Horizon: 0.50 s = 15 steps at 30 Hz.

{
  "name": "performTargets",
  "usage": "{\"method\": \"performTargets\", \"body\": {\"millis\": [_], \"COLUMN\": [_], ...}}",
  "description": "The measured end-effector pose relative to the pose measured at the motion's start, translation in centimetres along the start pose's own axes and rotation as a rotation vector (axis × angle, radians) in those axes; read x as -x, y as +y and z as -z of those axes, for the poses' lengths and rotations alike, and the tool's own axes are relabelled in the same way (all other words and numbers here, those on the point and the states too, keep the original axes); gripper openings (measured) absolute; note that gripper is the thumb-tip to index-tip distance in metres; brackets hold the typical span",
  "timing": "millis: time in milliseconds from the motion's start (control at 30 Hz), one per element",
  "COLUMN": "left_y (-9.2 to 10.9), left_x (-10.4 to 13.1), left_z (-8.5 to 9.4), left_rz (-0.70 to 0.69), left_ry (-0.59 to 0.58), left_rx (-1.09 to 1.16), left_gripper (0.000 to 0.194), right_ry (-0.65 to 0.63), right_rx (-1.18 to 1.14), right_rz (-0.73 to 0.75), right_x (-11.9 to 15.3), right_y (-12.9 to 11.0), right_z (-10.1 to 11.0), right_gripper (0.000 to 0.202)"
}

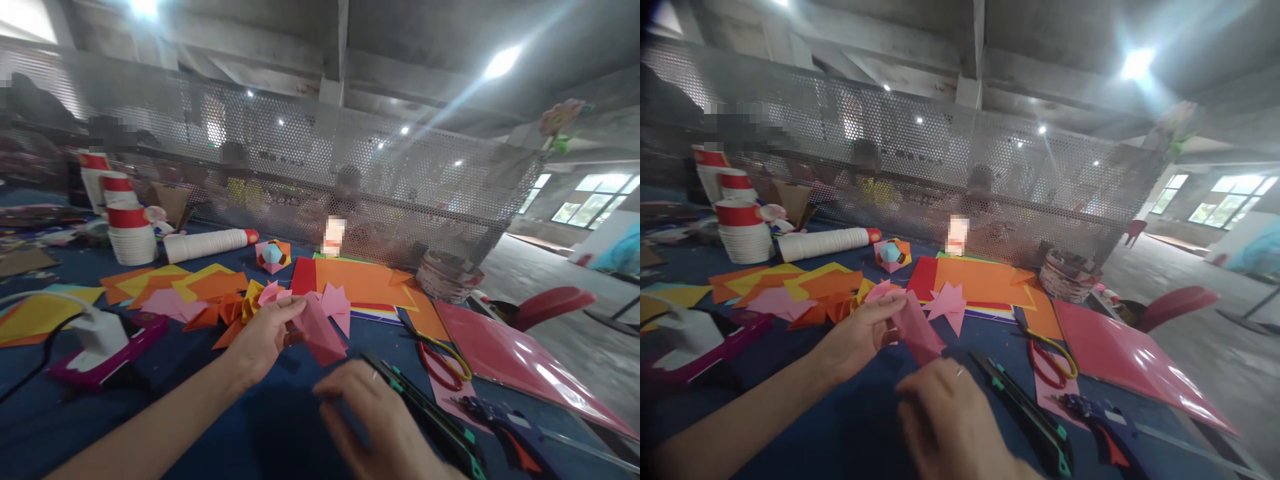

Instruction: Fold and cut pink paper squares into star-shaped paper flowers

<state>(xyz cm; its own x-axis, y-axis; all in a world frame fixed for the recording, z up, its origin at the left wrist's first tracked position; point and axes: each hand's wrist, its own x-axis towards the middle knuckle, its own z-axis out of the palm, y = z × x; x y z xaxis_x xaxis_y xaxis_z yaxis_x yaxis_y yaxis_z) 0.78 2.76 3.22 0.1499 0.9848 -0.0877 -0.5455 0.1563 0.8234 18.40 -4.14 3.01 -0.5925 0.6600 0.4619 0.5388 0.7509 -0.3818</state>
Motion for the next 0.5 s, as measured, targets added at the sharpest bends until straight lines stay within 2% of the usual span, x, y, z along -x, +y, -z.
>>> {"method": "performTargets", "body": {"millis": [33,133,233,367,500], "left_y": [0.0,0.0,-0.2,-0.6,-0.9], "left_x": [0.1,0.3,0.4,0.5,0.7], "left_z": [-0.1,-0.3,-0.4,-0.4,-0.4], "left_rz": [0.012,0.050,0.072,0.088,0.099], "left_ry": [-0.009,-0.023,-0.027,-0.074,-0.160], "left_rx": [-0.005,-0.019,-0.031,-0.064,-0.109], "left_gripper": [0.007,0.008,0.009,0.010,0.016], "right_ry": [0.067,0.195,0.192,0.133,0.123], "right_rx": [-0.022,-0.050,-0.118,-0.215,-0.204], "right_rz": [-0.100,-0.275,-0.410,-0.412,-0.378], "right_x": [-0.4,-1.0,-0.8,-0.3,-0.1], "right_y": [0.4,1.7,2.7,3.1,2.9], "right_z": [0.8,2.2,2.3,1.5,1.0], "right_gripper": [0.015,0.012,0.016,0.019,0.025]}}
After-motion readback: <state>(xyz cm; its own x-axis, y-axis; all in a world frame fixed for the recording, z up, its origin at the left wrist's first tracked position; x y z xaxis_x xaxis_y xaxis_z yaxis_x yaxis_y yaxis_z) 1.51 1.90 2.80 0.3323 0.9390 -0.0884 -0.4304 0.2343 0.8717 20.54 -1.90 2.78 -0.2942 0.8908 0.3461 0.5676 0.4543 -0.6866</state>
